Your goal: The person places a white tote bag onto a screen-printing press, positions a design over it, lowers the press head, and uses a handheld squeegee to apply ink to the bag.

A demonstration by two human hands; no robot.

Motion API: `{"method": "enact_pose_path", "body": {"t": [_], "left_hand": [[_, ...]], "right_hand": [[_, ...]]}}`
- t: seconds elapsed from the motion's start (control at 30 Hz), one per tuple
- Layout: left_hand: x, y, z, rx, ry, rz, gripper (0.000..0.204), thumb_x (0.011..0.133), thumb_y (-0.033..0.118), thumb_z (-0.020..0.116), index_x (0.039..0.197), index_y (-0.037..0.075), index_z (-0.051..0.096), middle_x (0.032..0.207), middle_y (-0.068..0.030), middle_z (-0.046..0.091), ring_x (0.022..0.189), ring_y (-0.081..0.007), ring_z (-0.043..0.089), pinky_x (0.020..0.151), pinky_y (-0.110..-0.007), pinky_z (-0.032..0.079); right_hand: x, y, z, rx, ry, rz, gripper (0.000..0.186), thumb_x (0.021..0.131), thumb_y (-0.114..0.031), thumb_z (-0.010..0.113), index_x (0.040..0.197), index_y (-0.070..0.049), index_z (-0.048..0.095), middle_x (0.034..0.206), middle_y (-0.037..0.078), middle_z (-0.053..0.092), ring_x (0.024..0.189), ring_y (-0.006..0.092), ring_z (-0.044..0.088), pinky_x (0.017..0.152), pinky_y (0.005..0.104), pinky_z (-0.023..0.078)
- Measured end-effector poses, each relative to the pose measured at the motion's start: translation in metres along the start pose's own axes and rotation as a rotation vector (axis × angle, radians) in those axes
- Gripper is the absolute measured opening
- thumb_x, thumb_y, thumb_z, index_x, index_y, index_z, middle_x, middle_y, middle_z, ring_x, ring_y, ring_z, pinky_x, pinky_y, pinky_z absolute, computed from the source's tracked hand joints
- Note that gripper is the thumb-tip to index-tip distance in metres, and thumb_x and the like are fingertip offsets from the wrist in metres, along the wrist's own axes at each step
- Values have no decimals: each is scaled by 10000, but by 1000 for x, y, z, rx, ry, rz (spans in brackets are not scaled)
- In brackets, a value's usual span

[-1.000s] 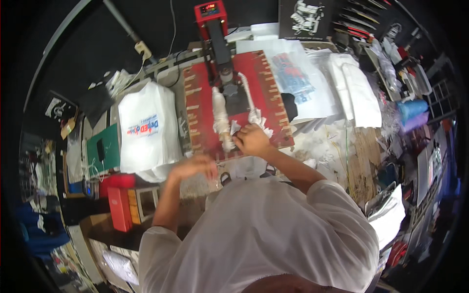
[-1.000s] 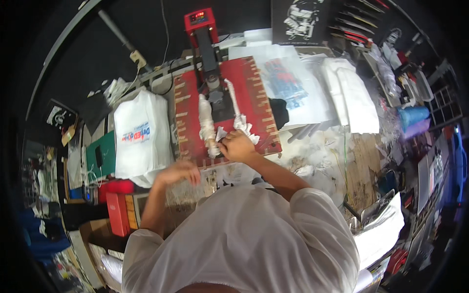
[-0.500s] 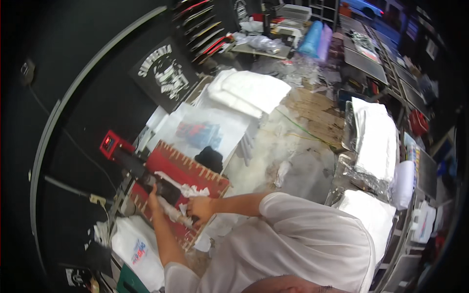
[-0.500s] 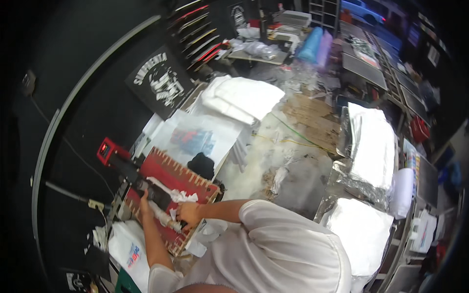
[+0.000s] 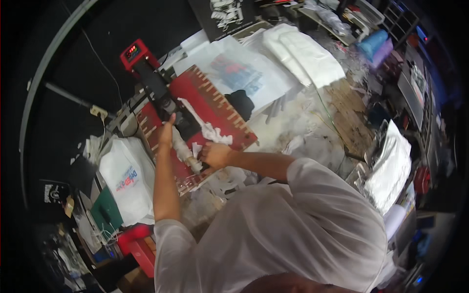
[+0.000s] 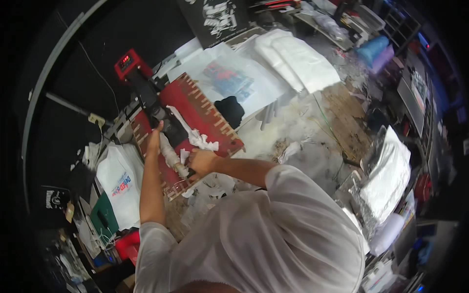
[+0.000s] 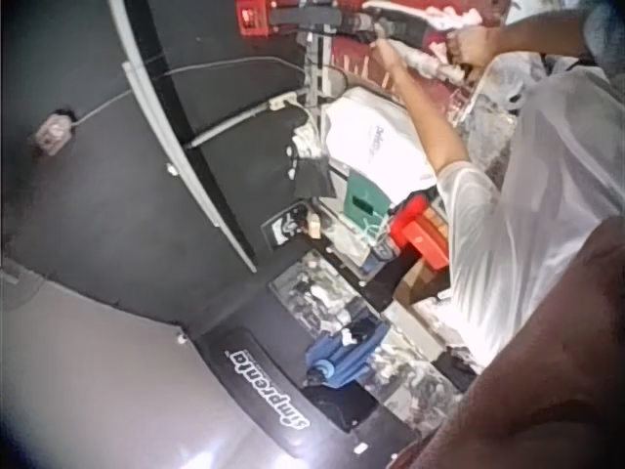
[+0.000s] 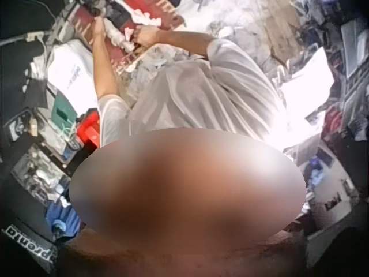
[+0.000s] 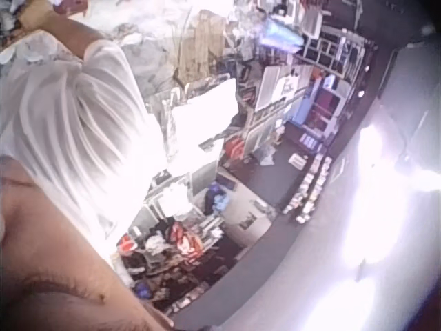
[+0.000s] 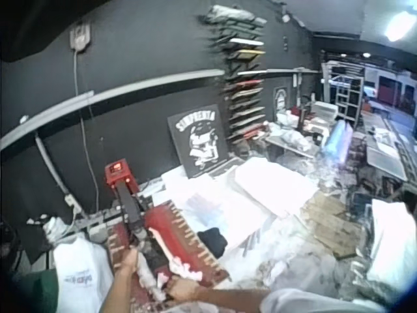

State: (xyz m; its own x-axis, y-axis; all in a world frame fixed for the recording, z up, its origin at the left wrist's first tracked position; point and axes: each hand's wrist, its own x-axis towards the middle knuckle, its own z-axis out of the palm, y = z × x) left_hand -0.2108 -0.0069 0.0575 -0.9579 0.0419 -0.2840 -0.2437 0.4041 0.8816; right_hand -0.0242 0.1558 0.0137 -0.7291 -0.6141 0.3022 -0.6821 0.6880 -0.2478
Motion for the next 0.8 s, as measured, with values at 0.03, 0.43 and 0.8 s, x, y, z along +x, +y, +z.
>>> {"method": "enact_pose_path", "body": {"t": [0.03,0.43,0.8], "left_hand": [[0,-3,2,-1,28,24,770,815,581,742,1262,-38,640,1248,-155,663,1132,-259,594,981,-380,425],[2,-11,7,58,98,-43,809,750,585,776,1234,-51,648,1209,-209,673,1136,-290,637,950,-413,468],[-27,40,-17,432,113,244,748,774,690,680,1059,1,738,1059,-254,709,1072,-364,675,928,-431,516]], "right_hand": [[0,0,3,40,-28,34,570,775,-612,670,852,-47,700,834,101,648,859,276,615,819,395,463],[3,0,-4,6,-61,32,614,796,-655,645,887,-54,736,880,107,688,929,254,646,867,398,464],[19,-33,-81,-171,30,-2,657,791,-667,633,886,-28,750,874,143,700,852,291,658,827,425,503]]}}
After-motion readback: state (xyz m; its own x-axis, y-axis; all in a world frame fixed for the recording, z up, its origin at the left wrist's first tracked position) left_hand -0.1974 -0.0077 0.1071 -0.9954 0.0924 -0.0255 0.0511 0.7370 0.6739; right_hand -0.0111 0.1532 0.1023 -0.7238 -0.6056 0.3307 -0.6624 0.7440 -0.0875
